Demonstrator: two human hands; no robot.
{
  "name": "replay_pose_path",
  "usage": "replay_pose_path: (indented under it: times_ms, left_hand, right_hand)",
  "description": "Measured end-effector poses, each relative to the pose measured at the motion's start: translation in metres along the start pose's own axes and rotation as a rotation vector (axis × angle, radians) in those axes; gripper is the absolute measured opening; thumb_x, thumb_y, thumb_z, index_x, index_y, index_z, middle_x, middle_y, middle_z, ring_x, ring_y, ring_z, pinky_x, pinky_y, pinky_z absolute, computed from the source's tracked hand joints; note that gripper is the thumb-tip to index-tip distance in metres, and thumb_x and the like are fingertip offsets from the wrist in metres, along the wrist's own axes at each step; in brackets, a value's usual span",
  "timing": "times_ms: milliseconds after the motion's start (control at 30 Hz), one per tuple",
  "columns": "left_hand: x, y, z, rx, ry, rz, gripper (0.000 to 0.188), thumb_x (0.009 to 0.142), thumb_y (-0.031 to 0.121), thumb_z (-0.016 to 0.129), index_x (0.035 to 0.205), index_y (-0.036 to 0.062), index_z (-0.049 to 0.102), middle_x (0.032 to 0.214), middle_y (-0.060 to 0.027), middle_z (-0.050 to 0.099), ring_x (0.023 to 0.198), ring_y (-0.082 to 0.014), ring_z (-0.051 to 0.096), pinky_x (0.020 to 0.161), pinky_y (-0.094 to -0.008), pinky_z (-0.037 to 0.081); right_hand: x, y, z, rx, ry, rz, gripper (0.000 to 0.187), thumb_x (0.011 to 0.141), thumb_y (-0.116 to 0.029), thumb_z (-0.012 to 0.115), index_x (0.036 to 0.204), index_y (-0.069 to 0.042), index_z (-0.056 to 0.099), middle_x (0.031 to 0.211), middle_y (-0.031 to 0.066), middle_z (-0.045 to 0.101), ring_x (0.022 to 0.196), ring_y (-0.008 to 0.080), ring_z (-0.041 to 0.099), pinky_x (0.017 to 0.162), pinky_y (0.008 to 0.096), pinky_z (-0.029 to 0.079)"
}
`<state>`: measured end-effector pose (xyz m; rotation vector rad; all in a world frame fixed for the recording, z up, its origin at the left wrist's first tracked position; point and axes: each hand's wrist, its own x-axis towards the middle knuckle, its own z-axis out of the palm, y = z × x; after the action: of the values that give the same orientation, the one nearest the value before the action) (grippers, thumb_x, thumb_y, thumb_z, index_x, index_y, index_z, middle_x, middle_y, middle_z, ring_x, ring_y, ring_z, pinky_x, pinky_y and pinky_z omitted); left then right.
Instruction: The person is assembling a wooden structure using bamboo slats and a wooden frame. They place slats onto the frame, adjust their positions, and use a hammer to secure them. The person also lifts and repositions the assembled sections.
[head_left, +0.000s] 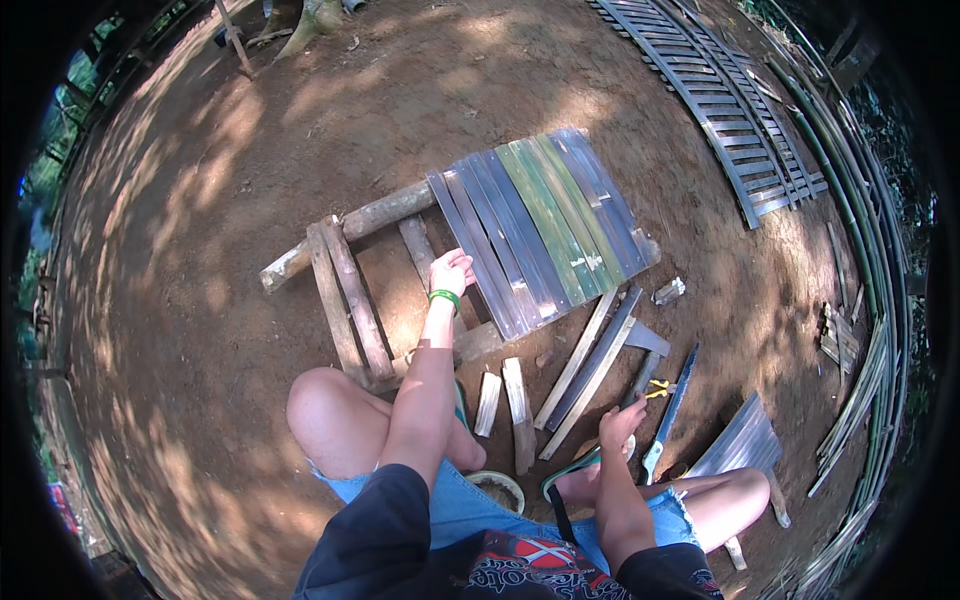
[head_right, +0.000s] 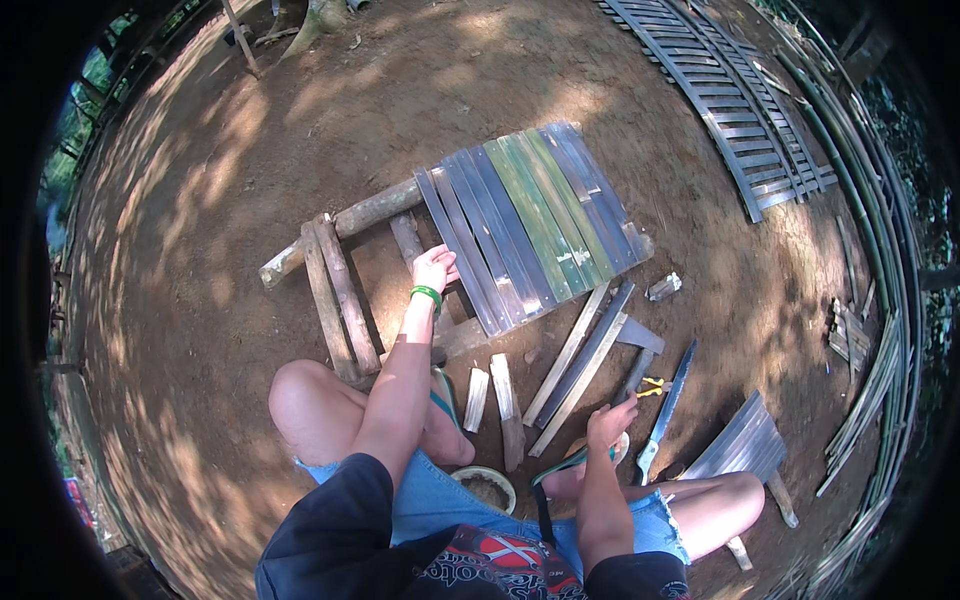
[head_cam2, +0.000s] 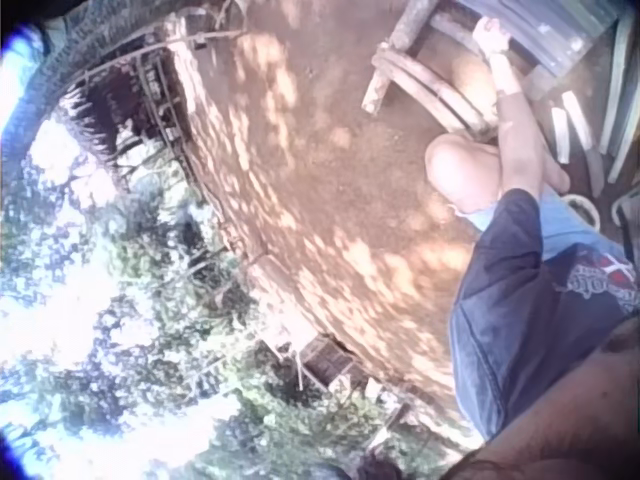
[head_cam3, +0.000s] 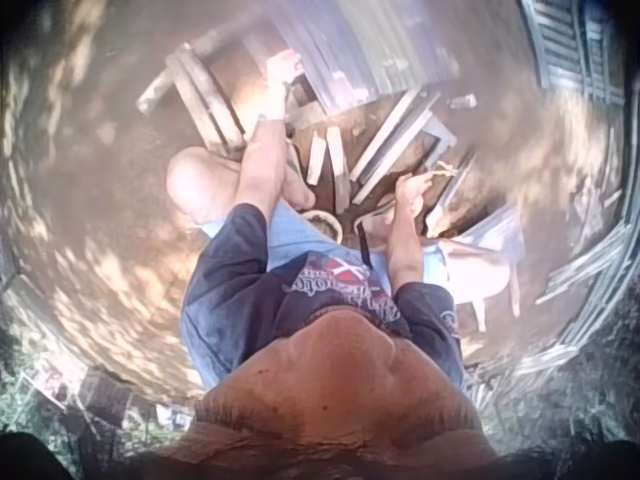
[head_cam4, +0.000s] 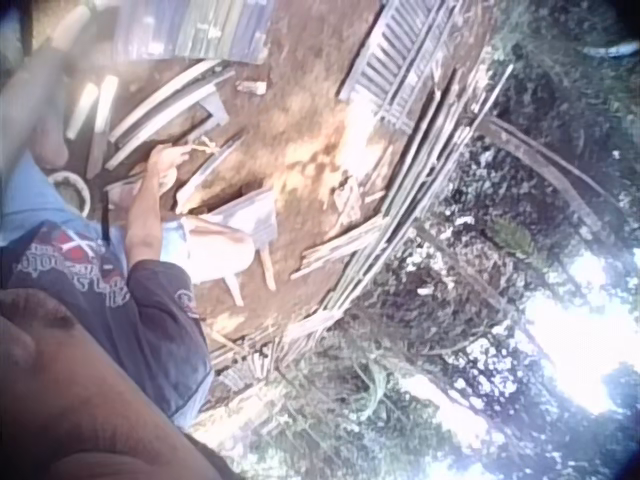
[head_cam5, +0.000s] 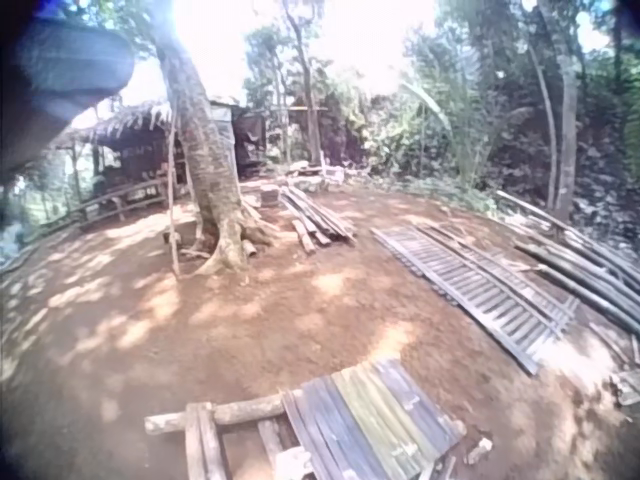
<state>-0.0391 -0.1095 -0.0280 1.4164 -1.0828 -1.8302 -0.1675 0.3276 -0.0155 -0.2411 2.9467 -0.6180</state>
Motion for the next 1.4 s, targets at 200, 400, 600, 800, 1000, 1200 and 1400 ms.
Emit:
replay_pose_path:
  times_ms: [200,400,600,800,1000,1200,1400]
  left_hand:
    - [0.001,0.0,0.001,0.028,0.006,0.004,0.043,0.09,0.006,0.067,0.131,-0.0038,0.057,0.115,-0.0167,0.067,0.083,-0.0191,0.068,0.071,-0.0354,0.062]
    - [-0.001,0.009,0.026,-0.002,-0.04,-0.017,0.042,0.09,0.005,0.067,0.13,-0.0039,0.058,0.114,-0.0164,0.067,0.083,-0.02,0.068,0.072,-0.0357,0.062]
    - [0.003,0.002,0.0,0.007,-0.006,0.002,0.04,0.09,0.004,0.066,0.128,-0.0066,0.058,0.11,-0.0172,0.068,0.079,-0.0201,0.069,0.068,-0.0356,0.062]
    - [0.008,-0.002,-0.005,0.006,-0.019,0.011,0.04,0.089,0.003,0.066,0.126,-0.0086,0.059,0.106,-0.0181,0.069,0.075,-0.0205,0.069,0.065,-0.0348,0.062]
    - [0.007,0.001,-0.001,-0.011,-0.012,0.01,0.041,0.088,0.004,0.066,0.126,-0.0086,0.059,0.106,-0.0183,0.069,0.076,-0.0206,0.069,0.065,-0.0347,0.062]
    - [0.008,-0.001,0.001,0.011,-0.023,0.017,0.04,0.088,0.004,0.066,0.126,-0.0081,0.059,0.107,-0.0186,0.069,0.076,-0.0212,0.069,0.066,-0.0348,0.062]
    - [0.01,-0.005,-0.003,-0.008,-0.02,0.021,0.04,0.089,0.004,0.066,0.126,-0.0079,0.059,0.107,-0.0188,0.069,0.077,-0.0215,0.07,0.067,-0.035,0.062]
  right_hand:
    - [0.002,-0.005,0.001,-0.011,-0.014,0.045,0.073,0.075,0.006,0.062,0.141,-0.004,0.031,0.122,0.032,0.046,0.115,0.0487,0.048,0.103,0.0528,0.036]
    - [0.06,0.033,0.014,-0.114,-0.029,0.202,0.068,0.075,-0.013,0.06,0.135,0.004,0.035,0.114,0.0368,0.056,0.109,0.0497,0.056,0.096,0.0539,0.045]
    - [0.062,-0.036,-0.042,0.602,-0.326,0.42,0.044,0.092,-0.042,0.068,0.104,-0.001,0.057,0.072,0.0055,0.06,0.055,0.0152,0.058,0.05,0.0305,0.049]
    - [0.029,-0.09,-0.074,0.427,-0.42,-0.018,0.024,0.092,-0.023,0.062,0.09,0.001,0.06,0.068,0.0056,0.059,0.061,0.015,0.057,0.058,0.0337,0.047]
    - [-0.024,-0.143,-0.063,0.416,-0.621,-0.129,0.041,0.095,-0.039,0.063,0.107,0.001,0.061,0.068,0.0114,0.061,0.063,0.0214,0.06,0.062,0.0383,0.048]
    - [-0.046,-0.154,-0.046,0.391,-0.668,-0.17,0.043,0.096,-0.039,0.061,0.116,0.0,0.061,0.082,0.0213,0.068,0.078,0.0342,0.068,0.074,0.0433,0.051]
    - [-0.05,-0.169,-0.059,0.388,-0.609,-0.269,0.041,0.098,-0.037,0.06,0.115,0.0,0.061,0.067,0.0059,0.059,0.059,0.0149,0.055,0.056,0.0341,0.046]
